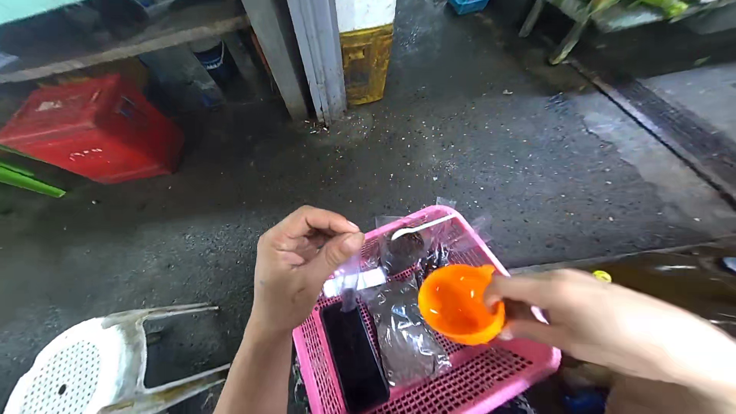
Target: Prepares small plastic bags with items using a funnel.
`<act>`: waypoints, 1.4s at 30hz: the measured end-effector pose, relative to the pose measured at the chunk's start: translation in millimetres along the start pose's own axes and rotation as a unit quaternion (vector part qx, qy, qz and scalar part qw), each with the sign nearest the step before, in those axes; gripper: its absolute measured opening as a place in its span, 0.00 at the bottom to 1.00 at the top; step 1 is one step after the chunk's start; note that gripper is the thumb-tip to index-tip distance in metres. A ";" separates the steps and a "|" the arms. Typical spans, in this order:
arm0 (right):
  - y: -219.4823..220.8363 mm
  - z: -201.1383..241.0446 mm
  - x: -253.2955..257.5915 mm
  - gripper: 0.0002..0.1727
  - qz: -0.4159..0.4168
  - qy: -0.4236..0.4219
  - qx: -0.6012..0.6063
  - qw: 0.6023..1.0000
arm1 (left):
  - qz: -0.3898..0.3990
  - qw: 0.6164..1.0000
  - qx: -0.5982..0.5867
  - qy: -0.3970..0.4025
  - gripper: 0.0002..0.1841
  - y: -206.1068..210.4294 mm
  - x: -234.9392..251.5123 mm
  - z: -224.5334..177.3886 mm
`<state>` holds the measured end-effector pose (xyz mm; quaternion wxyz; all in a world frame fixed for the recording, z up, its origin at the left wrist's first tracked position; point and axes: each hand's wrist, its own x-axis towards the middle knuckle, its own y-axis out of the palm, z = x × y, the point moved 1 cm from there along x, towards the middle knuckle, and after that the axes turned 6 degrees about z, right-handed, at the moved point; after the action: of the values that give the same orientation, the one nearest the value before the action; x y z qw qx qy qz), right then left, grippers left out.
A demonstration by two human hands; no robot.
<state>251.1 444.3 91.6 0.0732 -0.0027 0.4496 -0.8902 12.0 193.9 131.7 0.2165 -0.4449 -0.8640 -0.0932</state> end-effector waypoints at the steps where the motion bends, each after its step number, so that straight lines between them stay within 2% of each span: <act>1: 15.4 -5.3 3.7 0.12 0.064 0.048 0.021 0.997 | 0.002 1.000 -0.004 -0.002 0.05 1.5 -0.1 -0.4; 3: 32.2 -14.4 14.5 0.11 0.191 0.142 0.057 0.970 | 0.006 1.000 0.004 -0.005 0.05 3.9 0.4 -2.3; 4: 35.0 -17.6 18.4 0.14 0.226 0.170 0.066 0.957 | 0.007 1.000 0.011 -0.008 0.06 4.9 0.7 -3.8; 5: 34.6 -18.9 19.4 0.18 0.223 0.175 0.068 0.957 | 0.007 1.000 0.019 -0.010 0.07 5.8 1.2 -5.3; 6: 31.2 -17.2 18.7 0.22 0.173 0.150 0.066 0.971 | 0.008 0.999 0.028 -0.012 0.07 6.7 1.9 -6.6; 8: 20.7 -8.1 25.1 0.26 -0.011 0.056 0.064 0.996 | 0.005 0.999 0.047 -0.017 0.08 8.8 3.4 -8.2; 9: 13.3 -0.5 35.1 0.27 -0.091 0.013 0.077 0.993 | 0.001 0.998 0.056 -0.019 0.08 10.3 4.6 -8.5; 11: 1.6 18.7 61.3 0.30 -0.174 -0.047 0.113 0.977 | -0.006 0.997 0.071 -0.023 0.09 15.3 8.4 -8.0; 13: 0.7 35.2 88.8 0.32 -0.189 -0.085 0.115 0.971 | -0.015 0.996 0.081 -0.028 0.10 21.9 14.5 -7.7; 16: 2.1 49.3 120.2 0.14 -0.197 -0.114 0.104 0.968 | -0.050 0.996 0.062 -0.026 0.15 28.2 26.3 -3.3; 18: -8.0 57.0 129.9 0.10 -0.176 -0.088 0.172 0.965 | -0.054 0.998 0.007 -0.033 0.20 23.6 30.8 8.8; 21: -27.5 57.2 144.6 0.04 -0.166 -0.041 0.280 0.945 | -0.008 0.991 -0.069 -0.118 0.32 18.7 23.3 35.9; 23: -36.5 49.1 157.4 0.05 -0.174 -0.006 0.307 0.936 | 0.018 0.980 -0.106 -0.167 0.35 24.6 15.1 49.1; 26: -39.6 33.7 170.5 0.08 -0.174 0.055 0.333 0.925 | 0.020 0.963 -0.163 -0.214 0.33 33.2 9.8 57.4; 29: -34.7 21.9 173.0 0.09 -0.171 0.081 0.347 0.919 | 0.016 0.948 -0.188 -0.257 0.30 34.3 9.2 62.1; 33: -26.7 13.6 171.2 0.08 -0.178 0.084 0.370 0.908 | 0.042 0.938 -0.207 -0.274 0.22 32.9 2.4 71.5; 37: -23.9 10.7 168.7 0.08 -0.183 0.081 0.387 0.900 | 0.060 0.932 -0.209 -0.290 0.19 29.1 -6.6 76.7; 42: -18.4 6.2 159.1 0.03 -0.179 0.067 0.405 0.894 | 0.071 0.936 -0.162 -0.305 0.15 16.0 -16.7 72.1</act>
<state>91.8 429.0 100.3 -0.1230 0.0065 0.0459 -0.9913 12.5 216.7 59.4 -0.1266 -0.5409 -0.8281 -0.0756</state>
